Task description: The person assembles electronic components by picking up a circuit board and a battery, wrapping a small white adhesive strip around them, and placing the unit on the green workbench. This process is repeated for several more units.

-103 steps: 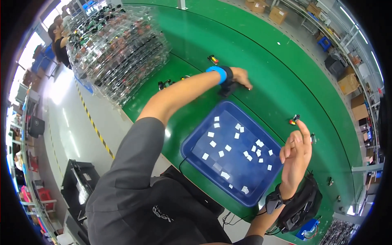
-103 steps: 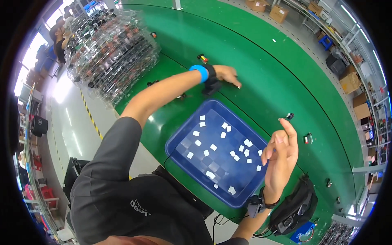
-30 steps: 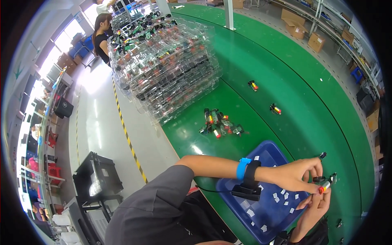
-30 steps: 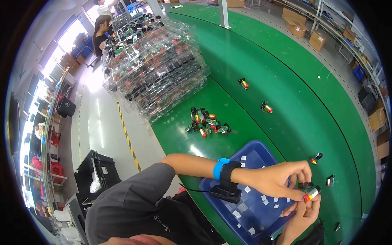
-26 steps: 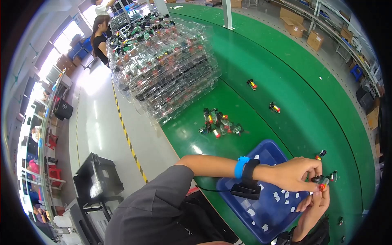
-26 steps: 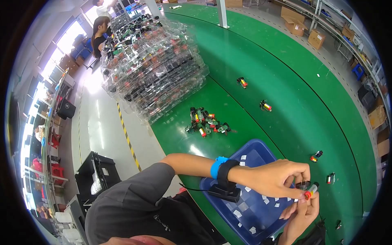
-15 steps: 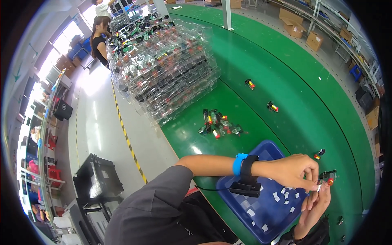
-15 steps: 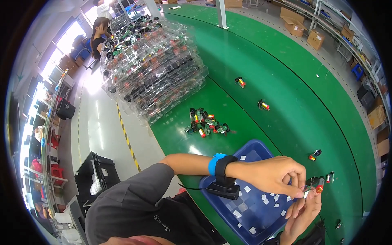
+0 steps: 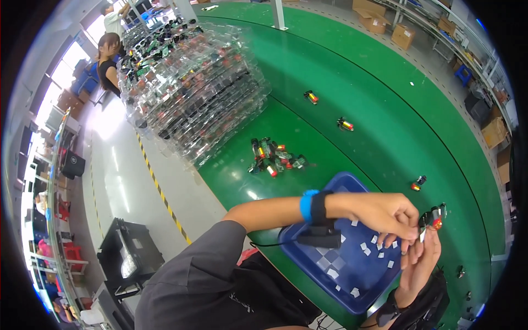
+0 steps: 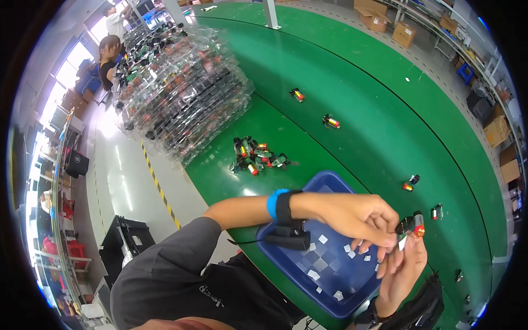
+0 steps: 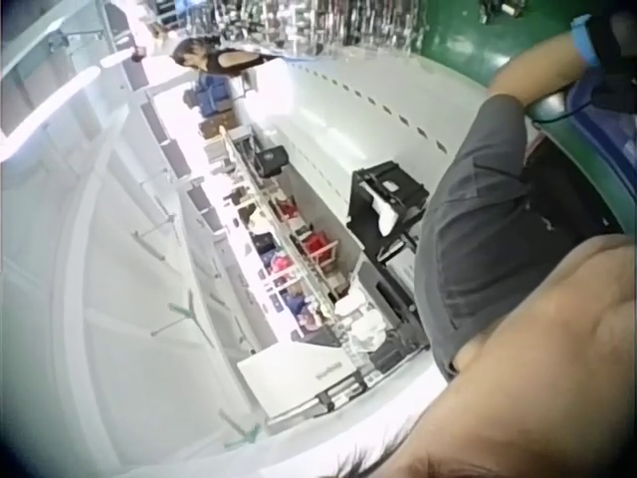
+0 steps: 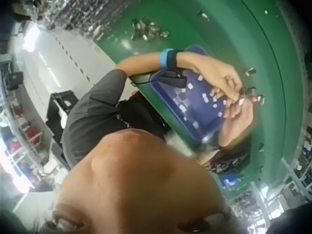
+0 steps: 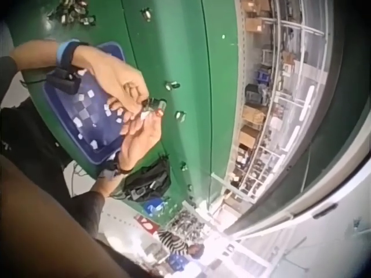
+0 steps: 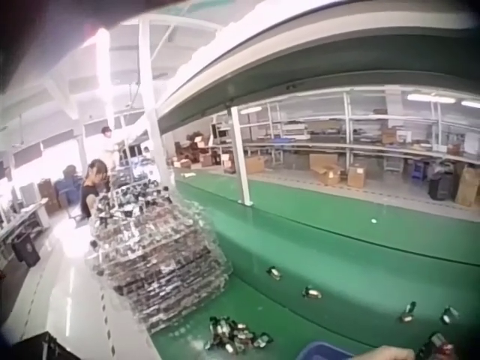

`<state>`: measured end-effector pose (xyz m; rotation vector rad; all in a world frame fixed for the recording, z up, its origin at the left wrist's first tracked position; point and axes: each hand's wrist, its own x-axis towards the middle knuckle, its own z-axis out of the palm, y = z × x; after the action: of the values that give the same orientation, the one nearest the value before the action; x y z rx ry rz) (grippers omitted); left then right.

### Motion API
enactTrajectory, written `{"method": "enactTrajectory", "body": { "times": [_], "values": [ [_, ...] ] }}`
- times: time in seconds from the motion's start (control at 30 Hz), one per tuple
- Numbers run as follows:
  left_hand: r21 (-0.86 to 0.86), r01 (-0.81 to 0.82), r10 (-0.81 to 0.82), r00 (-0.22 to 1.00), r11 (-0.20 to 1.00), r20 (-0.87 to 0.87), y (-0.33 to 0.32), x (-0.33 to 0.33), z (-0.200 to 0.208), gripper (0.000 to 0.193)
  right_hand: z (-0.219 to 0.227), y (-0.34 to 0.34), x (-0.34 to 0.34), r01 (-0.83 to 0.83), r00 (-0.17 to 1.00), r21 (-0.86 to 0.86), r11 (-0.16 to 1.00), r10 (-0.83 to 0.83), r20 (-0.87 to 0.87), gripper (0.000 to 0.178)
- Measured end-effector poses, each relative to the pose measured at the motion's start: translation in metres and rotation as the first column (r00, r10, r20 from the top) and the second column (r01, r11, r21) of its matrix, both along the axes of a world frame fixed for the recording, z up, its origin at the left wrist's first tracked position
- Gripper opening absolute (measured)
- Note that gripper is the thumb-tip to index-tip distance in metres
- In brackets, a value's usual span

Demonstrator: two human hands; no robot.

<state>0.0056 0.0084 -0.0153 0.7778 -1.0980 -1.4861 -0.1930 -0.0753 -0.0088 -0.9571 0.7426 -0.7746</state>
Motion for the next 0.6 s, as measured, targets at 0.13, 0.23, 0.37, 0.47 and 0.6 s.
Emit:
{"method": "enactTrajectory", "body": {
  "times": [0.13,0.23,0.37,0.47,0.6],
  "values": [
    [-0.246,0.008,0.057,0.966,0.969,0.253,0.006,0.020,0.004,0.031,-0.005,-0.004,-0.005,-0.192,0.969,-0.366,0.911,0.117,-0.216,0.015],
    [-0.038,0.020,-0.012,0.977,0.999,0.212,0.002,0.014,0.000,0.034,0.004,-0.003,-0.007,-0.338,0.911,-0.428,0.838,0.177,-0.372,0.013],
    [-0.124,-0.033,0.051,0.988,0.992,0.144,-0.003,0.008,-0.003,0.036,0.007,0.002,0.001,-0.151,0.950,-0.520,0.841,-0.023,-0.312,0.009],
    [-0.005,-0.011,0.011,0.998,1.000,0.056,-0.001,0.009,-0.002,0.036,0.007,0.003,-0.004,-0.186,0.952,-0.571,0.800,0.003,-0.306,0.012],
    [0.075,0.021,-0.015,0.997,0.997,-0.071,-0.006,0.008,-0.001,0.035,0.015,0.000,-0.005,-0.270,0.923,-0.952,0.141,-0.244,-0.298,0.020]
  ]
}}
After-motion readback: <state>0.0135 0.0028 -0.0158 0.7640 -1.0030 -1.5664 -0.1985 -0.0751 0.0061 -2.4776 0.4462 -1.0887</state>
